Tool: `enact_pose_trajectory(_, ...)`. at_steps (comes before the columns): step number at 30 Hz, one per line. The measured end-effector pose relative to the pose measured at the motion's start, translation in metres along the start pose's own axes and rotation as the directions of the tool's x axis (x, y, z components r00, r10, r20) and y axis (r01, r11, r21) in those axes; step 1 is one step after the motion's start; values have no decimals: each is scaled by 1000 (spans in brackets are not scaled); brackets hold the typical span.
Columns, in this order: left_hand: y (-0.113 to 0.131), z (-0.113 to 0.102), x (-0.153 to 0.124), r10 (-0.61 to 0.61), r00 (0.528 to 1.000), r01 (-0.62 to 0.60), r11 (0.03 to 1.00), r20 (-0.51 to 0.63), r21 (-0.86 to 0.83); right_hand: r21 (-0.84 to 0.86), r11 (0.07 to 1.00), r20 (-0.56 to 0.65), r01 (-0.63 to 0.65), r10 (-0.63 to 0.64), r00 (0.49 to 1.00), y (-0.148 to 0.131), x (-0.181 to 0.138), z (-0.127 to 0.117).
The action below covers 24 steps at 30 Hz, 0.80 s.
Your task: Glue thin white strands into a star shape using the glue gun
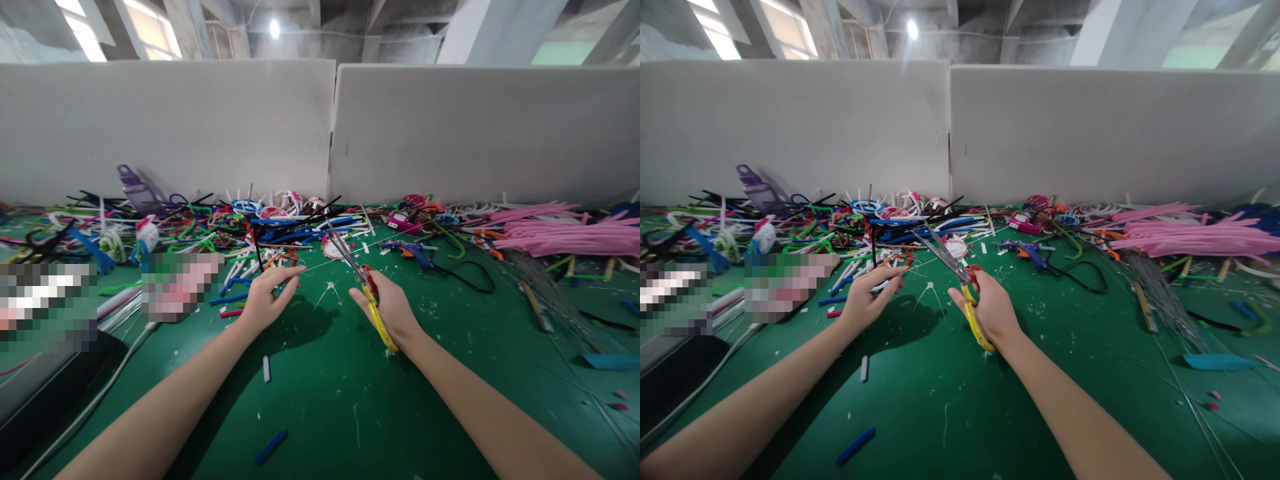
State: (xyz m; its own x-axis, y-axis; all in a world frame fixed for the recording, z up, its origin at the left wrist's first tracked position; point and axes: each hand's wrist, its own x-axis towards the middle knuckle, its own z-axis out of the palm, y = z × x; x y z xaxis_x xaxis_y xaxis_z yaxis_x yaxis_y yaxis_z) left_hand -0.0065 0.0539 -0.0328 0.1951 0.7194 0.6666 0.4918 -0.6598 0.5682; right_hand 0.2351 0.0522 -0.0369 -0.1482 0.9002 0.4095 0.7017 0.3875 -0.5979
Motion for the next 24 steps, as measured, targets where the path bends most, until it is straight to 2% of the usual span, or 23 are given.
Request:
enact_pose_trajectory(3, -1, 0, -2, -101, 994, 95, 982, -28, -166, 7, 1000, -3, -26, 26, 1000, -2, 0, -2)
enact_pose_trajectory(7, -3, 0, -1, -164, 982, 131, 948, -93, -291, -5, 999, 6, -49, 49, 999, -4, 1, -3)
enact_pose_trajectory(17, -6, 0, 2, -282, 943, 217, 923, -176, -319, -58, 998, 3, 6, -6, 1000, -2, 0, -3)
enact_pose_trajectory(24, -9, 0, 2, -263, 945, 202, 936, -192, -287, -50, 999, -11, 8, -9, 1000, -2, 0, -3)
